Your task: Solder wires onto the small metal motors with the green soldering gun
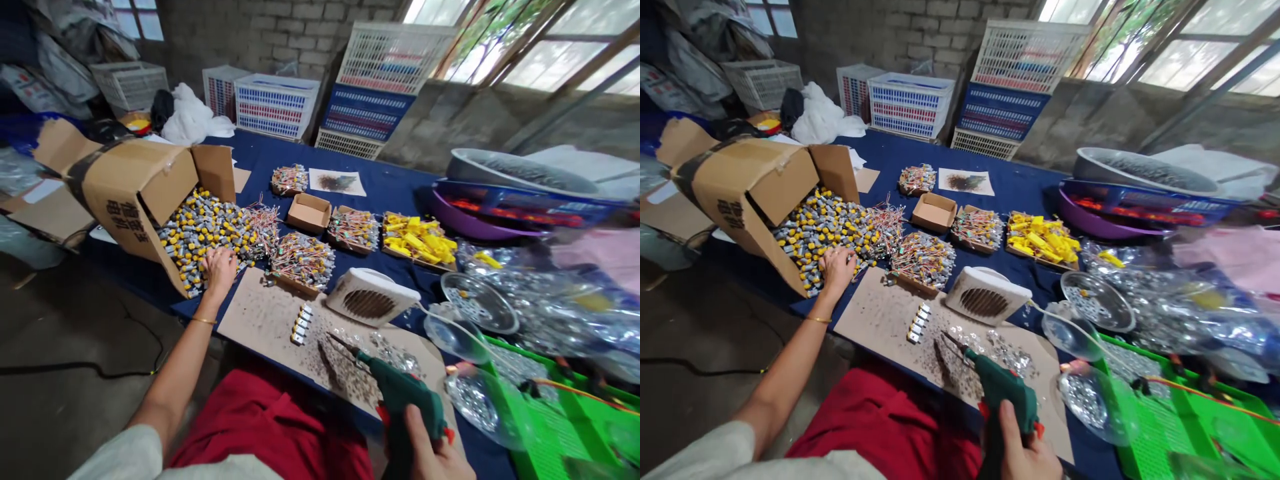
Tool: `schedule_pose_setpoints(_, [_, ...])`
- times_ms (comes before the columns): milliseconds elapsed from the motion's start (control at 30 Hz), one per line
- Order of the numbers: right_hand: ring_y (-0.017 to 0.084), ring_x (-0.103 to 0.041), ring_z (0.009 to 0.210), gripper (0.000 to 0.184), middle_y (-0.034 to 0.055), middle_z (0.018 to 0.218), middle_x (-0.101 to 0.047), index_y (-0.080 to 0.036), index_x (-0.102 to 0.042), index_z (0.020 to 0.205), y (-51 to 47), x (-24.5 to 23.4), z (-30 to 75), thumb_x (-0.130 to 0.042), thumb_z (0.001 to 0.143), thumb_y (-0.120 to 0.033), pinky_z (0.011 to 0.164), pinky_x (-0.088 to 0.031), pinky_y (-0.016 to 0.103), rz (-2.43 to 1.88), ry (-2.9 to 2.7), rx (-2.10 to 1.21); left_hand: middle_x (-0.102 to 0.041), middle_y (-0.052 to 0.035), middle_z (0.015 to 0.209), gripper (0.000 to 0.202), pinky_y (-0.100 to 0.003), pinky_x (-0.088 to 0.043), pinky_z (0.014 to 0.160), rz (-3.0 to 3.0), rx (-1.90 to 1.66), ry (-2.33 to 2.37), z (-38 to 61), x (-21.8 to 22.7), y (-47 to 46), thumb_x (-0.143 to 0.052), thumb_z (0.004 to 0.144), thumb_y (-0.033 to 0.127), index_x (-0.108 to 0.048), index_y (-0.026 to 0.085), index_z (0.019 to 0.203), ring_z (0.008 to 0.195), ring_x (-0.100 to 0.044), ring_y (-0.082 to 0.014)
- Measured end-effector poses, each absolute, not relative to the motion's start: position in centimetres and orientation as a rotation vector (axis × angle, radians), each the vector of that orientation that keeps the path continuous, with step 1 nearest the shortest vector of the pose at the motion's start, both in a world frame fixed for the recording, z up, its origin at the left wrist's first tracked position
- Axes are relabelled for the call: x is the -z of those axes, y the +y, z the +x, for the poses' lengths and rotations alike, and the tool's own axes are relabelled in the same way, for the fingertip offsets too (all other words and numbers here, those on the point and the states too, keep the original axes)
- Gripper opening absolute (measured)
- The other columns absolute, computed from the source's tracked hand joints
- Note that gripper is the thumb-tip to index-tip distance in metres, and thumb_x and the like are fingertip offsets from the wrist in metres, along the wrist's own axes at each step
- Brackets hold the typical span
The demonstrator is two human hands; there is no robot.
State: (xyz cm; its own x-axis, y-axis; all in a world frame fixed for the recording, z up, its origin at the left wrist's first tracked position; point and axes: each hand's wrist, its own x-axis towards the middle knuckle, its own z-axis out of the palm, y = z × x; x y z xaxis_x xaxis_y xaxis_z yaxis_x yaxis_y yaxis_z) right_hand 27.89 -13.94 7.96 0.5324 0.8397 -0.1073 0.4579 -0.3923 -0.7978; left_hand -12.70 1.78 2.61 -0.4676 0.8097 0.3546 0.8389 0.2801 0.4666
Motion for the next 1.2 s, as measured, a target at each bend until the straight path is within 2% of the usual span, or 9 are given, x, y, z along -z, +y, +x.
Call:
schedule_pose_setpoints(133, [0.022, -0.058, 0.048, 0.046, 0.0021, 0.048, -0.059, -0.016, -0.071, 0.078, -13.8, -8.0, 26.8, -0.065, 0.069, -0.061, 0.045, -0.043, 0.03, -2.028, -1.012, -0.67, -0.065, -0.0163, 0.104, 0.02, -0.051, -0.033, 0.093, -1.743, 0.639, -2.517, -13.4, -3.3, 2.0, -0.058, 0.082, 0.033, -0.07, 0.017, 0.082, 0.112, -0.046, -0.036])
schedule_pose_setpoints(233, [0.021, -0.056, 0.045, 0.043, 0.0037, 0.045, -0.058, -0.018, -0.069, 0.065, -13.9, -7.8, 26.3, -0.066, 0.068, -0.061, 0.042, -0.042, 0.03, -2.046, -0.985, -0.698, -0.064, -0.0182, 0.105, 0.023, -0.052, -0.033, 0.091, -1.759, 0.454, -2.512, -12.3, -2.3, 0.0, -0.062, 0.079, 0.036, -0.07, 0.015, 0.084, 0.111, -0.046, -0.038])
schedule_pose_setpoints(333, [0.021, -0.056, 0.044, 0.046, 0.0074, 0.046, -0.059, -0.019, -0.062, 0.05, -13.7, -7.7, 26.1, -0.067, 0.064, -0.062, 0.039, -0.041, 0.029, -2.113, -0.957, -0.772, -0.064, -0.0185, 0.105, 0.022, -0.053, -0.032, 0.092, -1.7, 0.485, -2.551, -11.4, -1.5, -2.1, -0.058, 0.081, 0.032, -0.069, 0.014, 0.087, 0.111, -0.046, -0.0381])
schedule_pose_setpoints(400, [0.021, -0.056, 0.045, 0.047, 0.0084, 0.047, -0.06, -0.019, -0.06, 0.047, -13.8, -7.4, 26.2, -0.068, 0.062, -0.063, 0.039, -0.041, 0.029, -2.105, -0.939, -0.807, -0.064, -0.017, 0.104, 0.023, -0.054, -0.029, 0.095, -1.632, 0.637, -2.57, -11.2, -1.9, -3.4, -0.056, 0.083, 0.033, -0.069, 0.015, 0.088, 0.112, -0.046, -0.0371])
schedule_pose_setpoints(533, [0.023, -0.06, 0.047, 0.05, 0.0089, 0.052, -0.063, -0.015, -0.065, 0.061, -14.5, -6.8, 26.6, -0.07, 0.061, -0.065, 0.041, -0.046, 0.03, -1.995, -0.772, -0.877, -0.065, -0.0117, 0.104, 0.023, -0.048, -0.029, 0.095, -1.691, 0.953, -2.46, -9.2, -4.1, -6.2, -0.059, 0.082, 0.04, -0.07, 0.02, 0.086, 0.108, -0.048, -0.0315])
schedule_pose_setpoints(667, [0.02, -0.06, 0.044, 0.054, 0.0062, 0.054, -0.064, -0.012, -0.063, 0.075, -15.8, -6.9, 26.6, -0.067, 0.067, -0.066, 0.041, -0.048, 0.029, -1.803, -0.623, -0.865, -0.066, -0.0068, 0.098, 0.015, -0.044, -0.029, 0.093, -2.329, 0.898, -2.202, -3.0, -3.9, -8.6, -0.063, 0.08, 0.037, -0.069, 0.023, 0.084, 0.102, -0.05, -0.0263])
schedule_pose_setpoints(867, [0.018, -0.056, 0.038, 0.054, 0.0041, 0.048, -0.061, -0.014, -0.06, 0.071, -18.4, -7.1, 27.8, -0.069, 0.065, -0.067, 0.036, -0.046, 0.028, -1.677, -0.407, -0.817, -0.064, -0.0094, 0.105, 0.015, -0.047, -0.026, 0.095, -2.828, 0.577, -1.872, 3.4, -1.0, -9.9, -0.062, 0.082, 0.031, -0.065, 0.02, 0.092, 0.108, -0.048, -0.028])
schedule_pose_setpoints(967, [0.018, -0.057, 0.038, 0.054, 0.0053, 0.049, -0.061, -0.014, -0.061, 0.071, -19.6, -6.4, 28.6, -0.069, 0.066, -0.067, 0.037, -0.046, 0.028, -1.685, -0.392, -0.846, -0.062, -0.0102, 0.113, 0.019, -0.047, -0.026, 0.095, -2.857, 0.582, -1.794, 4.1, -0.7, -10.0, -0.061, 0.084, 0.032, -0.063, 0.021, 0.1, 0.111, -0.047, -0.0281])
schedule_pose_setpoints(1200, [0.021, -0.059, 0.041, 0.06, 0.0076, 0.05, -0.063, -0.011, -0.066, 0.073, -19.8, -5.3, 29.5, -0.067, 0.066, -0.071, 0.038, -0.047, 0.029, -1.695, -0.43, -0.932, -0.06, -0.0105, 0.12, 0.017, -0.047, -0.026, 0.098, -2.923, 0.607, -1.551, 6.0, -0.6, -10.1, -0.05, 0.091, 0.026, -0.064, 0.022, 0.101, 0.114, -0.047, -0.0268])
